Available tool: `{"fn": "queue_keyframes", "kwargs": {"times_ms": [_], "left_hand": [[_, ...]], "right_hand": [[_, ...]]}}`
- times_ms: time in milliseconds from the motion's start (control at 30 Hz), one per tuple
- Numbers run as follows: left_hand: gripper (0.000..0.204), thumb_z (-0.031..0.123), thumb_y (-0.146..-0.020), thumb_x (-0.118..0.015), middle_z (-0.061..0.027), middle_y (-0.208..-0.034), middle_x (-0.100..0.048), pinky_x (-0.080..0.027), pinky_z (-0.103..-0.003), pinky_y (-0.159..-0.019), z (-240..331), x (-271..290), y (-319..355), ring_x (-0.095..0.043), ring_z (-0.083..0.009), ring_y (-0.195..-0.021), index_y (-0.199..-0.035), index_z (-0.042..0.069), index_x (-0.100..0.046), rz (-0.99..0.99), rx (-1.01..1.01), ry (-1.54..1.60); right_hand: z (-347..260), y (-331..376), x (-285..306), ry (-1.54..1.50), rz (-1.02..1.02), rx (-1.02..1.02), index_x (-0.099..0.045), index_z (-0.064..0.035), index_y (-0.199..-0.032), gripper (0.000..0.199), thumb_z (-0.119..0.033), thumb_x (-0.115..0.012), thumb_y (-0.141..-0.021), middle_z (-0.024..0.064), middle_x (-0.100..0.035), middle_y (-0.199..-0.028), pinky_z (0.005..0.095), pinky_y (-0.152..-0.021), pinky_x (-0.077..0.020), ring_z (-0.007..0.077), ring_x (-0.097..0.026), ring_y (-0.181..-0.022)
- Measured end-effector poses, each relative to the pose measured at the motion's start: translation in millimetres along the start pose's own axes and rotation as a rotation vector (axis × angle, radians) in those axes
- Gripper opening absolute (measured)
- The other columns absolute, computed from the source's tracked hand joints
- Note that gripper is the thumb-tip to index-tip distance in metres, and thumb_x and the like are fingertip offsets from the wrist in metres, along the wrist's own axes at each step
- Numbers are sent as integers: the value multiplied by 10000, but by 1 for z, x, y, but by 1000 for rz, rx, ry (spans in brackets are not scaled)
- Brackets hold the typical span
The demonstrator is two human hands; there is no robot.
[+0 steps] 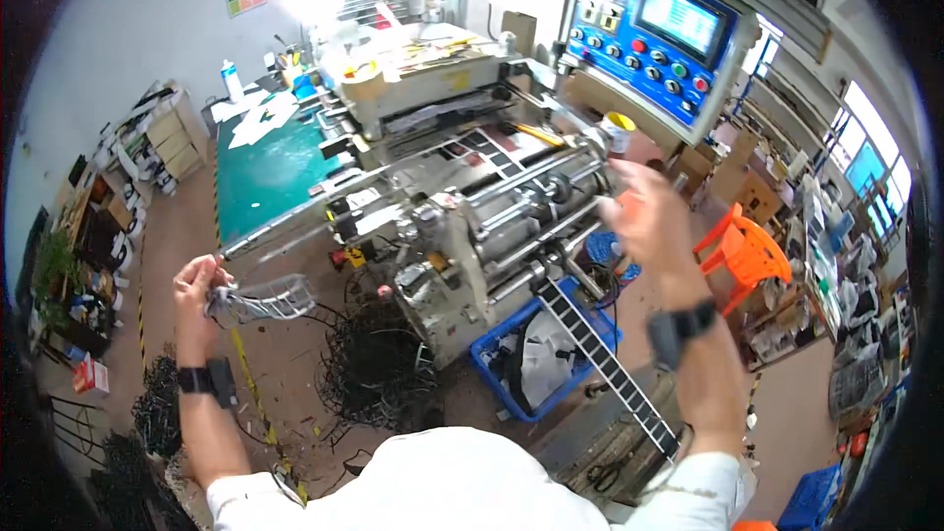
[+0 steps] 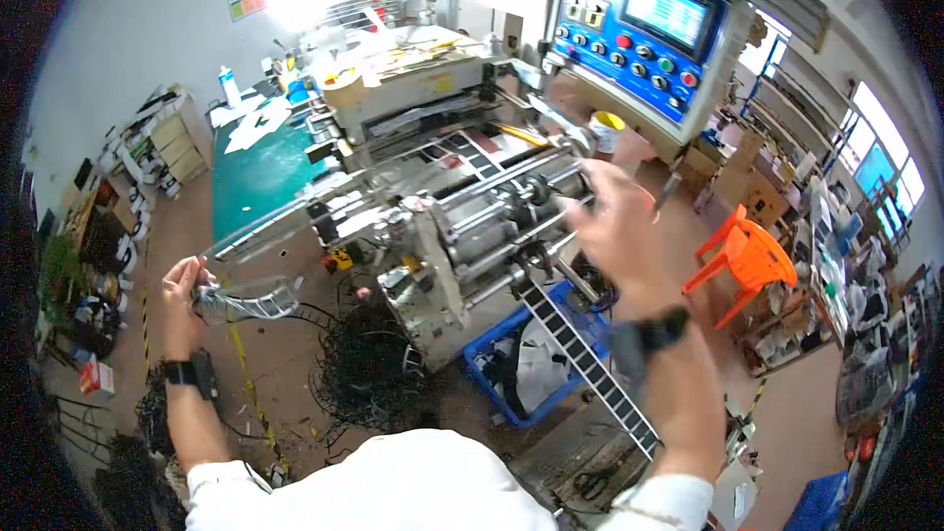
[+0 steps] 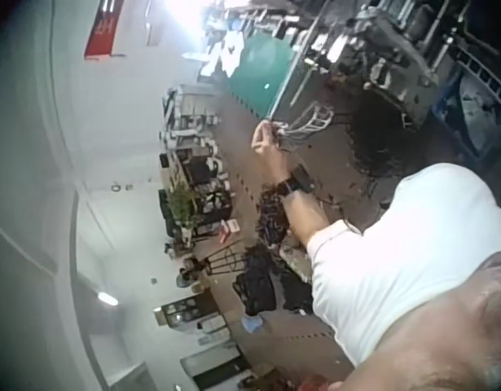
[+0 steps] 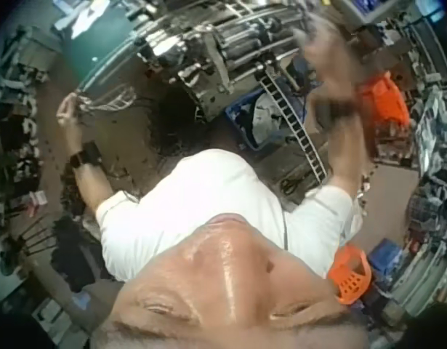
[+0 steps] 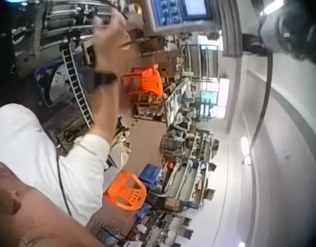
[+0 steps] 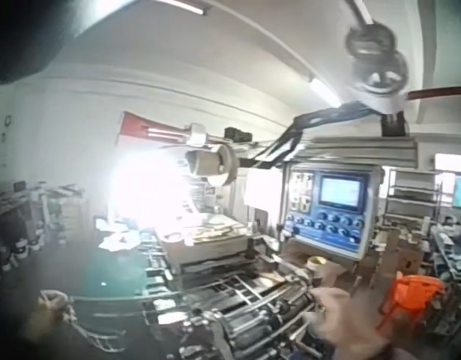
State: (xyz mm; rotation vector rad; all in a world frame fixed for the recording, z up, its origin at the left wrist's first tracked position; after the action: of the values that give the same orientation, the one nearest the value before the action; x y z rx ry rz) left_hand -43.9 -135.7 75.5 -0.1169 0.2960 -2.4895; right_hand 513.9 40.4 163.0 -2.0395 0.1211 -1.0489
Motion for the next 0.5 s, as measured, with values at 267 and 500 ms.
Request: {"fn": "queue_keyframes", "kwargs": {"times_ms": [267, 500], "left_hand": [[202, 169, -984, -629, -68, -778, -681, -489, -248, -642, 4, -17, 2, -642, -128, -709, -977, -26, -682, 57, -99, 153], [385, 371, -1035, -534, 0, -710, -560, -300, -194, -464, -30, 10, 6, -466, -42, -576, -916, 18, -633, 275, -166, 198]], "right_hand": [[-26, -71, -317, 258, -343, 204, -710, -52, -885, 211, -171, -537, -907, 147, -684, -800, 423, -838, -563, 343, -683, -834], [-72, -82, -323, 89, -458, 304, -652, -6, -819, 187, -175, -576, -838, 236, -680, -875, 490, -759, -540, 425, -660, -831]]}}
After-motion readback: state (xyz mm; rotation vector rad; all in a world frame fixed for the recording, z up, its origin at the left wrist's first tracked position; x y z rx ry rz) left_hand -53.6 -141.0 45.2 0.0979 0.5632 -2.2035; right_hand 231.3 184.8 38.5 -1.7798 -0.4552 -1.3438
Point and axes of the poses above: each hand's wrist, its own y-axis away from the middle knuckle, its own x-axis out of the back of the hand, z = x × y, the point moved 1 cm from there along -y, towards the middle knuckle
